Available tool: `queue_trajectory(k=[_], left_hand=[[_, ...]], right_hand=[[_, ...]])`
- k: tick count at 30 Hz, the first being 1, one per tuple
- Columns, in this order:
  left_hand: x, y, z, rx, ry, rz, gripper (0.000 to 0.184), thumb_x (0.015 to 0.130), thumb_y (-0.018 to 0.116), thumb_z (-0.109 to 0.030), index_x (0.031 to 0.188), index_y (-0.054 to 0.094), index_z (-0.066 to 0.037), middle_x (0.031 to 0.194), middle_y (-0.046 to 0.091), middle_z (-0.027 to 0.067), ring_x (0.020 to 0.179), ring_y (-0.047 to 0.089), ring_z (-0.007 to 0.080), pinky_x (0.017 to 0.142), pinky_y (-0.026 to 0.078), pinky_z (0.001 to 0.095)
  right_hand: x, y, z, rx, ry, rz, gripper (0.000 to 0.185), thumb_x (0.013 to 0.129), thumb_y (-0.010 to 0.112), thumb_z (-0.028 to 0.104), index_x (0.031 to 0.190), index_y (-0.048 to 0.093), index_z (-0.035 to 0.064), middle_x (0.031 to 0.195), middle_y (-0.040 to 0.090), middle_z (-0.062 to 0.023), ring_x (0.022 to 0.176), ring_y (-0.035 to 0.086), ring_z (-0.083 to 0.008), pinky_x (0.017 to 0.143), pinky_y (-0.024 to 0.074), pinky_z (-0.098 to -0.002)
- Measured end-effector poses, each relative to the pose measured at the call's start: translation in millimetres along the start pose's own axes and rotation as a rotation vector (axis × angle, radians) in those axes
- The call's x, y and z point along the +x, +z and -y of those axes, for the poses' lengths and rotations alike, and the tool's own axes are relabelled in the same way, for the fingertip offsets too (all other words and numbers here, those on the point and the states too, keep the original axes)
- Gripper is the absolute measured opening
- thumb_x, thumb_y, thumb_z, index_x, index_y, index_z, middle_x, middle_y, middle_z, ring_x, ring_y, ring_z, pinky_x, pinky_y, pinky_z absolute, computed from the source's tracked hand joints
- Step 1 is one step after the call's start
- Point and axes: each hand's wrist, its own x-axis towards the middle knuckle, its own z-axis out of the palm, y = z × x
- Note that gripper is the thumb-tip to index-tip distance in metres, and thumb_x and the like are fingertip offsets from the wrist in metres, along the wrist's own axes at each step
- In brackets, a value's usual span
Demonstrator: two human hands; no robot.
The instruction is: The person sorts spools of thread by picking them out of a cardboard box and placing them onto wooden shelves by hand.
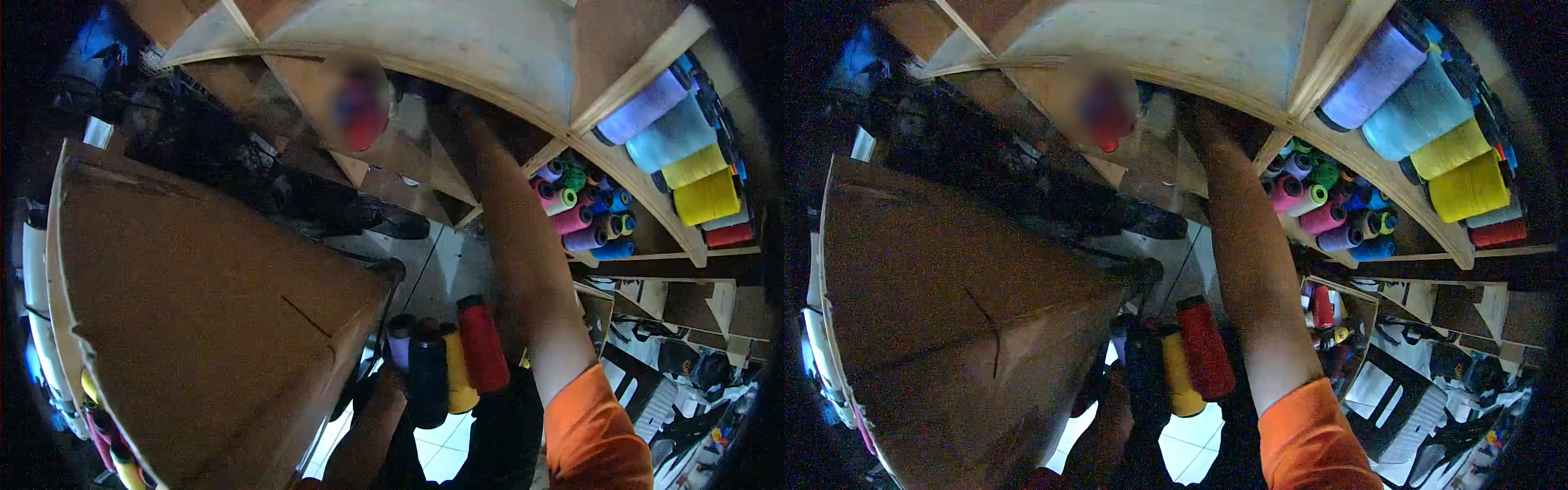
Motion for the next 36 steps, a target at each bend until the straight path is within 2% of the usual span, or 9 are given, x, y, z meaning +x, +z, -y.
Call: queue_trajectory(k=[12, 16, 19, 21, 24, 27, 31, 34, 36], left_hand=[[-5, 7, -9, -0.003, 0.0, 0.025, 0.078, 0.064, 0.078, -0.01, 0.134, 0.043, -0.014, 0.143, 0.027, 0.0178, 0.127, 0.037, 0.0376, 0.097, 0.041, 0.0558], [-4, 12, -8, -0.027, -0.008, 0.026, 0.078, 0.064, 0.078, -0.01, 0.134, 0.043, -0.014, 0.144, 0.026, 0.0178, 0.127, 0.037, 0.0379, 0.097, 0.041, 0.0563], [0, 19, -11, -0.054, -0.012, 0.031, 0.078, 0.064, 0.078, -0.01, 0.133, 0.044, -0.015, 0.144, 0.026, 0.0178, 0.127, 0.036, 0.0382, 0.097, 0.041, 0.0566], [1, 22, -9, -0.061, -0.013, 0.041, 0.077, 0.064, 0.078, -0.01, 0.133, 0.044, -0.015, 0.144, 0.025, 0.0178, 0.128, 0.036, 0.0383, 0.097, 0.041, 0.0569], [5, 27, -6, -0.074, -0.007, 0.065, 0.077, 0.065, 0.078, -0.01, 0.133, 0.044, -0.015, 0.145, 0.024, 0.0178, 0.128, 0.036, 0.0386, 0.097, 0.041, 0.0572], [10, 32, -4, -0.094, 0.007, 0.092, 0.077, 0.065, 0.078, -0.01, 0.133, 0.044, -0.016, 0.145, 0.024, 0.0178, 0.128, 0.035, 0.0388, 0.096, 0.041, 0.0576], [12, 38, -4, -0.127, 0.026, 0.107, 0.077, 0.065, 0.078, -0.01, 0.133, 0.044, -0.016, 0.146, 0.023, 0.0178, 0.128, 0.035, 0.0392, 0.096, 0.041, 0.058], [15, 41, 0, -0.167, 0.048, 0.124, 0.076, 0.065, 0.078, -0.01, 0.133, 0.044, -0.016, 0.146, 0.022, 0.0178, 0.129, 0.034, 0.0394, 0.096, 0.041, 0.0584], [15, 42, 1, -0.195, 0.052, 0.131, 0.076, 0.065, 0.078, -0.011, 0.133, 0.045, -0.017, 0.147, 0.021, 0.0178, 0.129, 0.034, 0.0396, 0.096, 0.041, 0.0586]], right_hand=[[8, 5, -1, -0.033, -0.063, -0.064, 0.036, 0.082, 0.062, 0.029, 0.104, 0.061, 0.0016, 0.091, 0.064, -0.0226, 0.083, 0.062, -0.0386, 0.075, 0.0491, -0.0443], [-4, -45, 39, 0.054, -0.388, -0.3, 0.036, 0.083, 0.061, 0.03, 0.104, 0.061, 0.0015, 0.091, 0.064, -0.0223, 0.082, 0.062, -0.0385, 0.075, 0.0494, -0.0441], [-61, -170, 117, 0.085, 0.144, 0.793, 0.042, 0.083, 0.062, 0.041, 0.1, 0.066, 0.003, 0.085, 0.066, -0.0175, 0.078, 0.065, -0.0311, 0.074, 0.0501, -0.0383], [-85, -215, 117, 0.191, 0.078, 1.149, 0.044, 0.082, 0.064, 0.042, 0.1, 0.066, 0.0024, 0.086, 0.067, -0.0162, 0.077, 0.065, -0.0298, 0.072, 0.0499, -0.0373], [-115, -228, 95, 0.119, 0.08, 1.378, 0.048, 0.079, 0.067, 0.041, 0.103, 0.063, 0.0004, 0.087, 0.067, -0.0166, 0.077, 0.065, -0.0267, 0.071, 0.0493, -0.0363], [-127, -228, 76, 0.286, 0.235, 1.146, 0.042, 0.076, 0.068, 0.039, 0.098, 0.064, 0.0028, 0.083, 0.065, -0.0206, 0.079, 0.064, -0.0329, 0.069, 0.0492, -0.0403], [-118, -236, 68, 0.427, 0.373, 0.842, 0.037, 0.066, 0.071, 0.018, 0.098, 0.061, 0.0019, 0.085, 0.064, -0.0193, 0.08, 0.063, -0.0329, 0.069, 0.0499, -0.0392], [-90, -239, 110, 0.143, 0.181, 0.601, 0.033, 0.073, 0.064, 0.009, 0.103, 0.06, -0.0021, 0.089, 0.065, -0.0145, 0.08, 0.065, -0.0218, 0.071, 0.0504, -0.0327], [-82, -221, 121, 0.077, 0.043, 0.461, 0.029, 0.072, 0.065, 0.009, 0.098, 0.06, -0.0006, 0.087, 0.064, -0.0182, 0.079, 0.064, -0.0324, 0.071, 0.051, -0.0381]])
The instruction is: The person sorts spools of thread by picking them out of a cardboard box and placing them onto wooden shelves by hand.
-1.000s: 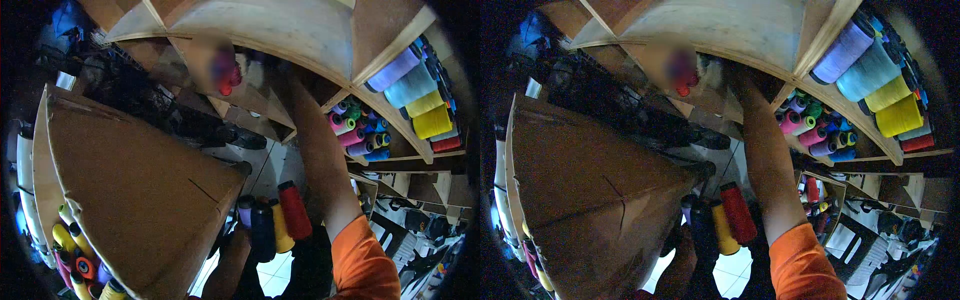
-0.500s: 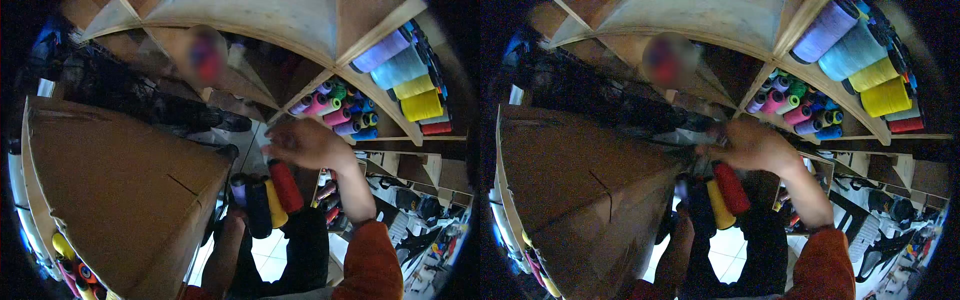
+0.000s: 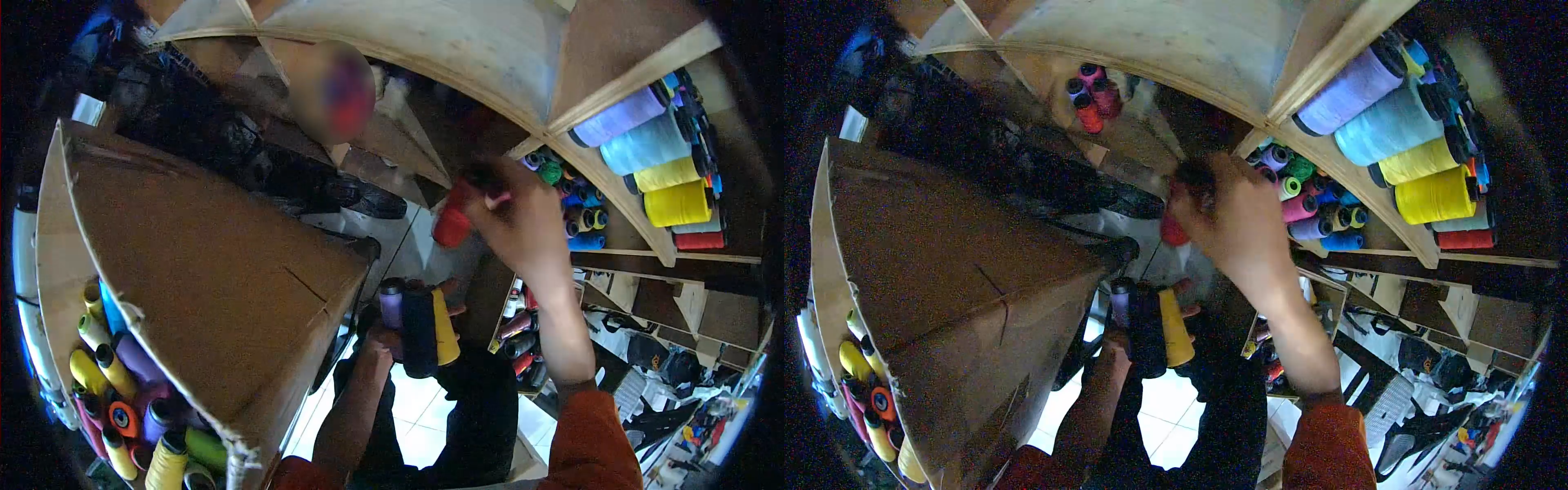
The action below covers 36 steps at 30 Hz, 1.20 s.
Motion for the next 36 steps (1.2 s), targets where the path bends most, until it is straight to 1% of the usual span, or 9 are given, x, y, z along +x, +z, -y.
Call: queue_trajectory(k=[6, 8, 10, 27, 28, 30, 31, 32, 36], left_hand=[[-1, -3, 4, 0.14, 0.021, 0.072, 0.074, 0.066, 0.079, -0.013, 0.132, 0.046, -0.017, 0.148, 0.019, 0.0163, 0.129, 0.033, 0.0405, 0.096, 0.042, 0.0588], [1, -6, 1, 0.179, 0.008, 0.087, 0.072, 0.068, 0.078, -0.016, 0.132, 0.045, -0.016, 0.148, 0.019, 0.017, 0.129, 0.033, 0.0404, 0.096, 0.041, 0.0592], [2, -4, 0, 0.199, 0.024, 0.116, 0.069, 0.071, 0.076, -0.017, 0.132, 0.044, -0.015, 0.146, 0.022, 0.0177, 0.128, 0.035, 0.0388, 0.096, 0.041, 0.058], [-12, -14, -6, 0.275, 0.108, -0.126, 0.067, 0.072, 0.073, -0.018, 0.132, 0.042, -0.013, 0.139, 0.035, 0.0186, 0.124, 0.042, 0.035, 0.097, 0.041, 0.0542], [-11, -16, -6, 0.287, 0.107, -0.147, 0.067, 0.072, 0.073, -0.018, 0.132, 0.042, -0.013, 0.139, 0.036, 0.0185, 0.124, 0.043, 0.0347, 0.097, 0.041, 0.0539], [-11, -19, -7, 0.315, 0.116, -0.187, 0.067, 0.073, 0.072, -0.017, 0.132, 0.042, -0.013, 0.138, 0.037, 0.0183, 0.124, 0.043, 0.0342, 0.098, 0.041, 0.0533], [-12, -20, -7, 0.332, 0.123, -0.206, 0.067, 0.073, 0.072, -0.017, 0.132, 0.042, -0.013, 0.138, 0.037, 0.0182, 0.123, 0.044, 0.0339, 0.098, 0.041, 0.053], [-12, -23, -7, 0.345, 0.129, -0.226, 0.067, 0.073, 0.072, -0.017, 0.132, 0.042, -0.012, 0.137, 0.038, 0.0181, 0.123, 0.044, 0.0336, 0.098, 0.041, 0.0526], [-13, -32, -2, 0.416, 0.175, -0.279, 0.066, 0.073, 0.071, -0.017, 0.132, 0.042, -0.012, 0.136, 0.04, 0.0178, 0.123, 0.045, 0.0325, 0.098, 0.041, 0.0514]], right_hand=[[97, 95, -55, -0.336, 0.135, 0.132, 0.027, 0.073, 0.064, 0.016, 0.097, 0.061, 0.0044, 0.092, 0.063, -0.0204, 0.09, 0.061, -0.0391, 0.081, 0.0488, -0.0484], [142, 138, -100, -0.348, -0.17, -0.463, 0.036, 0.077, 0.063, 0.023, 0.108, 0.058, 0.0046, 0.106, 0.059, -0.0236, 0.104, 0.055, -0.0402, 0.092, 0.0422, -0.0491], [167, 111, -84, -0.023, -0.019, -0.197, 0.049, 0.082, 0.056, 0.03, 0.119, 0.051, -0.0025, 0.123, 0.047, -0.03, 0.119, 0.042, -0.0412, 0.101, 0.0317, -0.0473], [155, 114, -84, -0.313, -0.322, -0.4, 0.047, 0.08, 0.058, 0.029, 0.116, 0.053, -0.0008, 0.117, 0.052, -0.0281, 0.111, 0.049, -0.0403, 0.095, 0.0378, -0.0472], [133, 102, -72, -0.32, -0.285, -0.233, 0.046, 0.08, 0.058, 0.029, 0.116, 0.053, -0.0007, 0.117, 0.052, -0.028, 0.111, 0.049, -0.0402, 0.095, 0.0382, -0.0472], [81, 43, -7, -0.282, 0.128, 0.714, 0.043, 0.078, 0.062, 0.033, 0.104, 0.06, -0.0011, 0.097, 0.063, -0.0236, 0.088, 0.061, -0.0381, 0.077, 0.0474, -0.0465], [41, 48, -26, -0.046, -0.034, 0.796, 0.052, 0.078, 0.063, 0.043, 0.105, 0.06, -0.0022, 0.092, 0.065, -0.0228, 0.087, 0.063, -0.0356, 0.076, 0.0489, -0.0437], [20, 40, -9, -0.07, 0.139, 1.048, 0.057, 0.078, 0.064, 0.048, 0.106, 0.06, -0.0008, 0.09, 0.066, -0.0209, 0.087, 0.064, -0.0321, 0.077, 0.05, -0.0407], [-40, 37, -16, 0.094, 0.121, 0.935, 0.05, 0.074, 0.069, 0.042, 0.104, 0.063, 0.0027, 0.091, 0.067, -0.0179, 0.086, 0.065, -0.0316, 0.08, 0.0499, -0.0413]])
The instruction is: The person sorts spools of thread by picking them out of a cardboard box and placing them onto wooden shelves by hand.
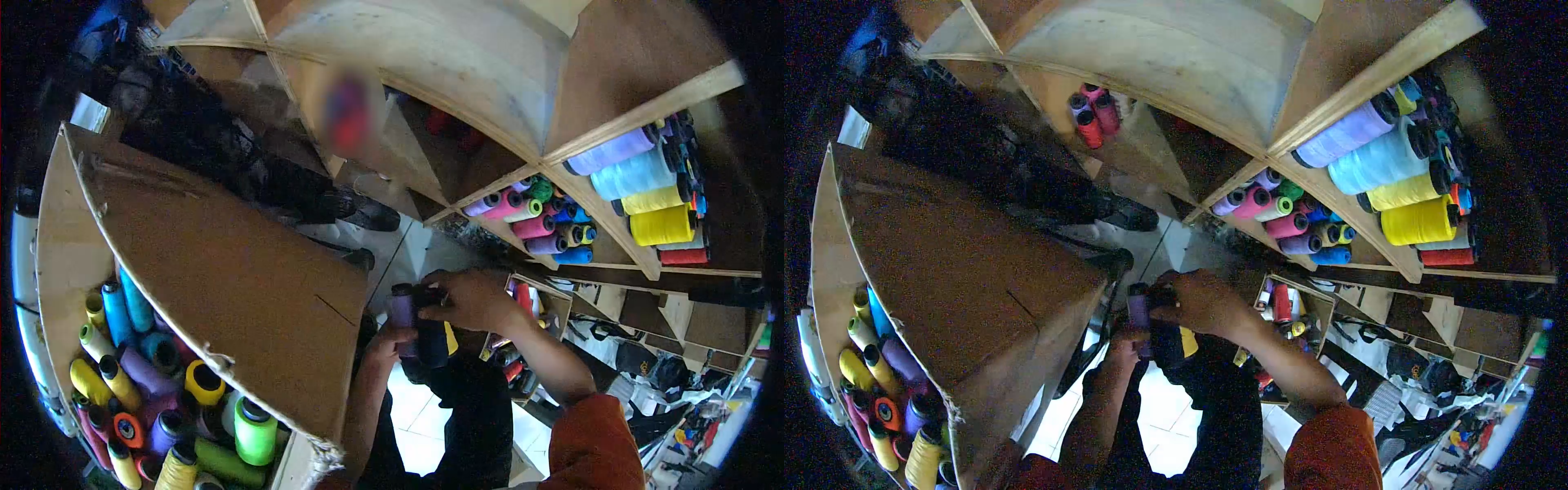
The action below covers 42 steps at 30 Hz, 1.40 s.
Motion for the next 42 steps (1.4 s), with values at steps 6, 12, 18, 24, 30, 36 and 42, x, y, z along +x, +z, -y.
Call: queue_trajectory(k=[6, 12, 18, 24, 30, 36, 42], left_hand=[[1, -7, 5, 0.03, -0.011, -0.058, 0.066, 0.073, 0.07, -0.016, 0.132, 0.041, -0.011, 0.134, 0.044, 0.0172, 0.122, 0.047, 0.0309, 0.099, 0.041, 0.0495], [14, 14, 2, 0.049, -0.091, -0.273, 0.082, 0.062, 0.072, -0.006, 0.135, 0.036, -0.01, 0.13, 0.048, 0.0202, 0.116, 0.051, 0.0375, 0.098, 0.04, 0.0515], [10, 16, -5, 0.024, -0.107, -0.137, 0.081, 0.06, 0.076, -0.003, 0.132, 0.041, -0.014, 0.126, 0.05, 0.0122, 0.112, 0.054, 0.0303, 0.095, 0.044, 0.0496], [7, 7, -10, -0.034, -0.087, -0.131, 0.083, 0.06, 0.076, -0.002, 0.134, 0.039, -0.013, 0.132, 0.046, 0.0145, 0.118, 0.051, 0.0324, 0.097, 0.042, 0.0504], [10, 5, -8, 0.046, -0.073, -0.161, 0.086, 0.058, 0.073, -0.002, 0.135, 0.036, -0.01, 0.132, 0.046, 0.0196, 0.115, 0.051, 0.0371, 0.098, 0.041, 0.0505], [6, -2, -8, 0.202, -0.086, -0.168, 0.079, 0.065, 0.074, -0.012, 0.135, 0.037, -0.01, 0.132, 0.047, 0.015, 0.116, 0.051, 0.0312, 0.099, 0.04, 0.049], [0, -27, 2, 0.064, -0.175, -0.215, 0.069, 0.077, 0.067, -0.032, 0.136, 0.036, -0.011, 0.133, 0.045, 0.0123, 0.121, 0.046, 0.0276, 0.102, 0.034, 0.0479]], right_hand=[[7, -40, -7, 0.32, -0.027, -0.348, 0.043, 0.07, 0.075, 0.02, 0.106, 0.06, -0.0003, 0.096, 0.066, -0.0139, 0.088, 0.063, -0.0211, 0.079, 0.0497, -0.0345], [150, -70, -21, -0.209, -0.094, -1.185, 0.035, 0.075, 0.066, 0.022, 0.105, 0.061, 0.0032, 0.098, 0.062, -0.0206, 0.091, 0.059, -0.0405, 0.079, 0.0483, -0.0433], [239, -135, -47, -0.396, -0.17, -1.368, 0.03, 0.078, 0.062, 0.022, 0.101, 0.062, 0.0035, 0.097, 0.062, -0.0209, 0.091, 0.058, -0.041, 0.08, 0.0462, -0.0466], [247, -143, -50, -0.365, -0.195, -1.338, 0.031, 0.078, 0.062, 0.024, 0.101, 0.062, 0.003, 0.096, 0.063, -0.0205, 0.09, 0.059, -0.0401, 0.079, 0.0464, -0.0467], [239, -139, -44, -0.366, -0.207, -1.302, 0.032, 0.079, 0.061, 0.026, 0.101, 0.062, 0.0025, 0.096, 0.063, -0.0201, 0.089, 0.059, -0.0393, 0.079, 0.0465, -0.0468], [149, -53, -29, -0.319, -0.136, -0.31, 0.044, 0.081, 0.058, 0.041, 0.099, 0.061, 0.001, 0.094, 0.064, -0.02, 0.087, 0.061, -0.0364, 0.077, 0.0474, -0.046], [90, 11, -38, -0.18, -0.223, 0.335, 0.055, 0.082, 0.057, 0.056, 0.093, 0.066, 0.0028, 0.087, 0.067, -0.0168, 0.081, 0.064, -0.0296, 0.074, 0.0495, -0.0402]])
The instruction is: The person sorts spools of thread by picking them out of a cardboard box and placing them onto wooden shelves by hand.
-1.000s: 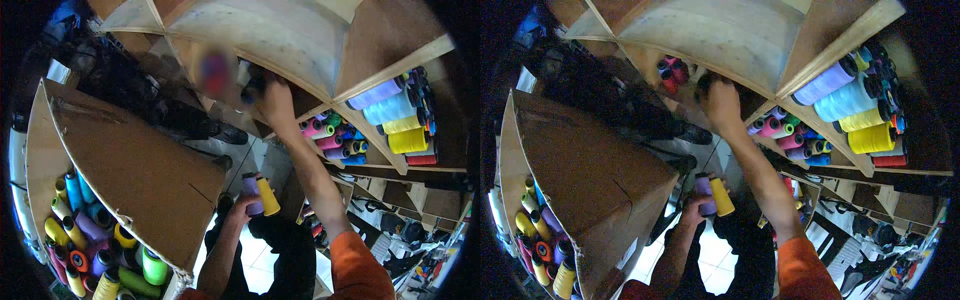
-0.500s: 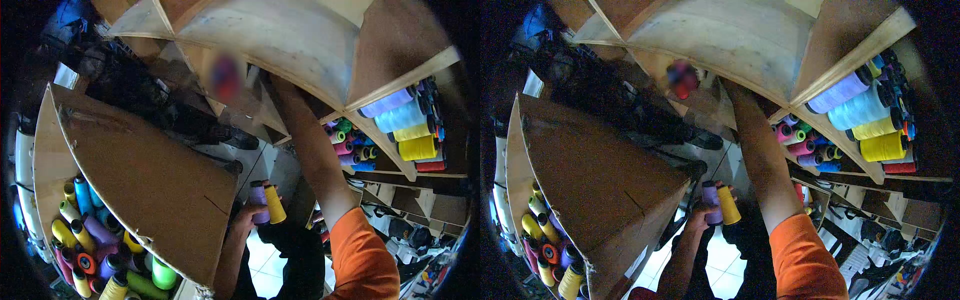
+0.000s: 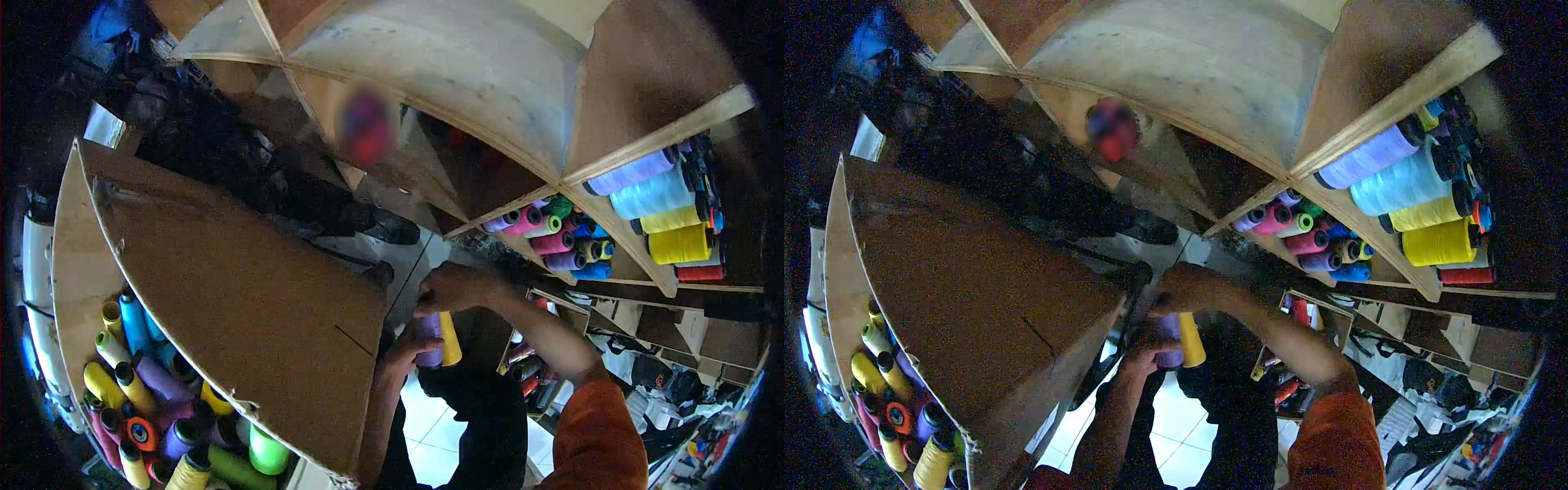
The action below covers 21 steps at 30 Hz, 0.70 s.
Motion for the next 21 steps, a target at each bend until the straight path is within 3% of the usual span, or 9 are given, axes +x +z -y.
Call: queue_trajectory(k=[4, 5, 6, 8, 10, 12, 18, 21], left_hand=[[9, -12, 9, -0.362, -0.112, -0.062, 0.067, 0.083, 0.061, -0.042, 0.136, 0.036, -0.011, 0.134, 0.044, 0.0111, 0.124, 0.043, 0.0259, 0.104, 0.032, 0.047], [10, -2, 2, -0.301, -0.099, 0.0, 0.067, 0.088, 0.046, -0.055, 0.137, 0.035, -0.011, 0.129, 0.046, 0.0081, 0.121, 0.042, 0.0238, 0.102, 0.03, 0.044], [12, 7, -3, -0.235, -0.06, -0.034, 0.065, 0.088, 0.047, -0.053, 0.137, 0.036, -0.011, 0.126, 0.047, 0.0077, 0.118, 0.043, 0.0237, 0.101, 0.032, 0.0428], [12, 21, -7, -0.105, 0.018, -0.104, 0.062, 0.089, 0.048, -0.05, 0.137, 0.036, -0.012, 0.121, 0.048, 0.0069, 0.111, 0.046, 0.0235, 0.097, 0.034, 0.0405], [16, 26, -6, 0.039, 0.059, -0.104, 0.059, 0.09, 0.049, -0.046, 0.136, 0.037, -0.012, 0.116, 0.048, 0.0059, 0.106, 0.047, 0.0227, 0.096, 0.035, 0.0397], [20, 26, -7, 0.101, 0.081, -0.084, 0.056, 0.09, 0.05, -0.043, 0.135, 0.038, -0.013, 0.115, 0.048, 0.0052, 0.105, 0.047, 0.0217, 0.096, 0.035, 0.0388], [12, 15, -16, 0.028, 0.117, -0.059, 0.051, 0.088, 0.054, -0.026, 0.135, 0.038, -0.013, 0.12, 0.046, 0.0041, 0.111, 0.046, 0.0198, 0.097, 0.034, 0.036], [12, 4, -15, 0.071, 0.119, -0.097, 0.059, 0.086, 0.057, -0.02, 0.139, 0.032, -0.017, 0.125, 0.046, 0.0057, 0.113, 0.047, 0.0215, 0.098, 0.036, 0.0371]], right_hand=[[-18, -37, -8, 0.158, -0.048, -0.219, 0.048, 0.082, 0.062, 0.048, 0.101, 0.066, 0.0047, 0.09, 0.068, -0.015, 0.081, 0.065, -0.0291, 0.075, 0.0502, -0.0388], [-29, -56, 3, 0.153, 0.084, -0.415, 0.043, 0.082, 0.062, 0.042, 0.102, 0.066, 0.0044, 0.09, 0.068, -0.0152, 0.082, 0.065, -0.0307, 0.076, 0.0497, -0.0396], [-36, -74, 10, 0.143, 0.22, -0.611, 0.038, 0.083, 0.063, 0.037, 0.102, 0.066, 0.0042, 0.091, 0.068, -0.0155, 0.083, 0.064, -0.0323, 0.078, 0.0492, -0.0403], [-9, -95, -12, -0.214, 0.395, -0.98, 0.033, 0.081, 0.063, 0.028, 0.105, 0.065, 0.0051, 0.096, 0.066, -0.0157, 0.09, 0.062, -0.0341, 0.082, 0.0469, -0.0419], [30, -123, -25, -0.345, 0.028, -1.601, 0.026, 0.084, 0.055, 0.021, 0.101, 0.062, 0.0033, 0.099, 0.062, -0.0202, 0.093, 0.057, -0.0403, 0.084, 0.0438, -0.0469], [62, -156, -48, -0.239, 0.005, -1.521, 0.028, 0.084, 0.055, 0.019, 0.108, 0.06, 0.005, 0.109, 0.058, -0.0218, 0.104, 0.053, -0.0389, 0.09, 0.04, -0.0476], [109, -211, -76, -0.293, 0.108, -1.523, 0.029, 0.082, 0.057, 0.019, 0.107, 0.061, 0.005, 0.108, 0.059, -0.0211, 0.102, 0.054, -0.0385, 0.089, 0.0413, -0.047], [112, -211, -81, -0.315, 0.119, -1.526, 0.03, 0.081, 0.059, 0.02, 0.107, 0.061, 0.005, 0.107, 0.06, -0.0207, 0.101, 0.055, -0.0382, 0.088, 0.042, -0.0467]])
